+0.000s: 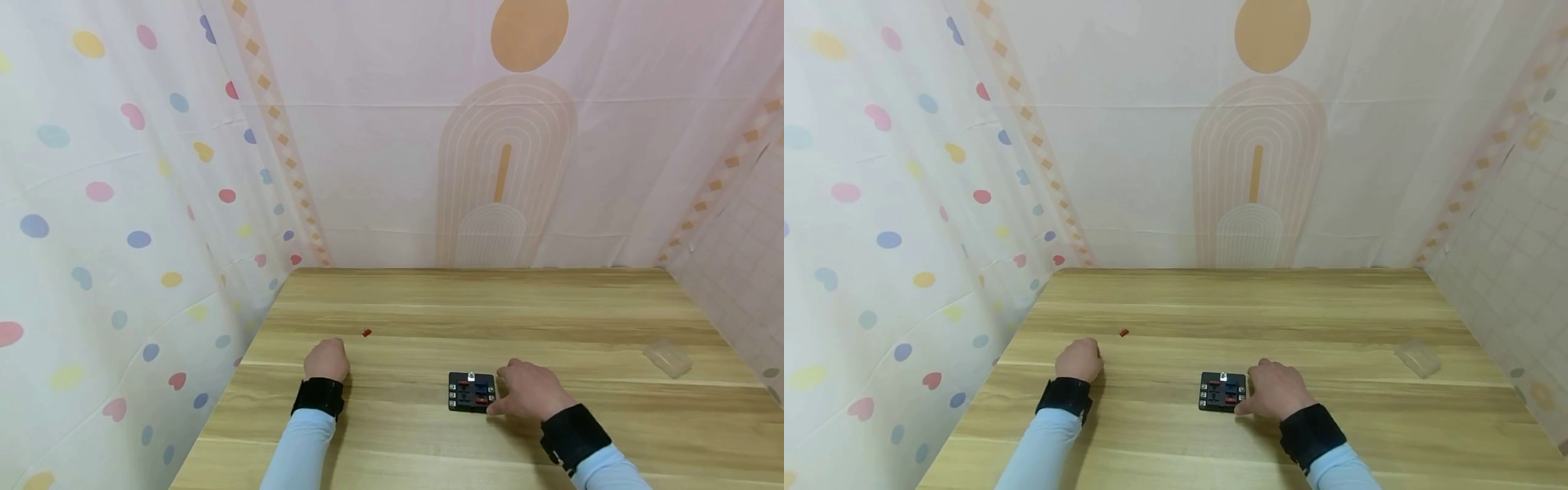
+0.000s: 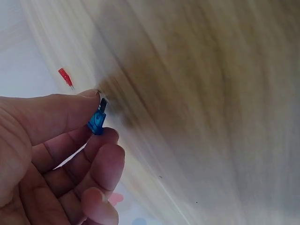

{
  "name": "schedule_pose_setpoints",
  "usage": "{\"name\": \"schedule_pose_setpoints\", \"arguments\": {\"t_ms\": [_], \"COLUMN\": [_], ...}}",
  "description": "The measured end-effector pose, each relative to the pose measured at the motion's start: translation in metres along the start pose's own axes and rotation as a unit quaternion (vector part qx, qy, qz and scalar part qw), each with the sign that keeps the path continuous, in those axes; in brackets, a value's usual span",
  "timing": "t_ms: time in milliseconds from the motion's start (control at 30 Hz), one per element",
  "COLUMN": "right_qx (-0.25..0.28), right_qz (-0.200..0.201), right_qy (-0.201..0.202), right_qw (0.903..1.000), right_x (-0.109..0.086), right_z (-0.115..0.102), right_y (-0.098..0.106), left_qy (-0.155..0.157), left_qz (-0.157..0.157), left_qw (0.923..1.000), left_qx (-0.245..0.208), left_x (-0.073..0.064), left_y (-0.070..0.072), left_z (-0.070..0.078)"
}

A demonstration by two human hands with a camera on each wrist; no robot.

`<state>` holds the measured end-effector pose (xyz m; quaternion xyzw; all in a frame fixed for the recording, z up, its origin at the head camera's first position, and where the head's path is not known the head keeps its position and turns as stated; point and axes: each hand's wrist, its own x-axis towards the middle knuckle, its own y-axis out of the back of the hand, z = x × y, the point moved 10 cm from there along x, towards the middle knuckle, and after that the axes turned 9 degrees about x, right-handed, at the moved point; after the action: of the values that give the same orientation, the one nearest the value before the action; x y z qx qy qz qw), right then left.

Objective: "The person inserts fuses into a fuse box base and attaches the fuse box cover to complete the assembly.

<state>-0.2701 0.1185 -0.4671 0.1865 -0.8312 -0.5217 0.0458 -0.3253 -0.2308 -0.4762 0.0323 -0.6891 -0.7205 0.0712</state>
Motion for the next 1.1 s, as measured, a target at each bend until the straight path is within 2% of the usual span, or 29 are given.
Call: {"name": "schedule_pose_setpoints", "arguments": {"t_ms": [167, 400, 600, 833, 1100], "right_qx": [-0.002, -0.007, -0.008, -0.007, 0.001], "right_qz": [-0.002, 0.001, 0.001, -0.002, 0.000], "right_qy": [0.000, 0.002, 0.003, 0.003, 0.000], "right_qw": [1.0000, 1.0000, 1.0000, 1.0000, 1.0000], "right_x": [0.000, 0.000, 0.001, 0.001, 0.001], "right_z": [0.000, 0.000, -0.001, -0.001, -0.002], "right_y": [-0.001, -0.001, -0.001, -0.002, -0.004], "left_qy": [-0.002, -0.014, -0.017, -0.030, -0.052], "left_qz": [-0.003, 0.016, 0.021, 0.036, 0.059], "left_qw": [0.9999, 0.9996, 0.9994, 0.9988, 0.9967], "left_qx": [-0.014, -0.016, -0.022, -0.013, -0.018], "left_x": [-0.002, -0.002, -0.001, -0.003, -0.009], "left_y": [0.003, 0.011, 0.013, 0.020, 0.036], "left_z": [0.002, 0.009, 0.015, 0.028, 0.047]}}
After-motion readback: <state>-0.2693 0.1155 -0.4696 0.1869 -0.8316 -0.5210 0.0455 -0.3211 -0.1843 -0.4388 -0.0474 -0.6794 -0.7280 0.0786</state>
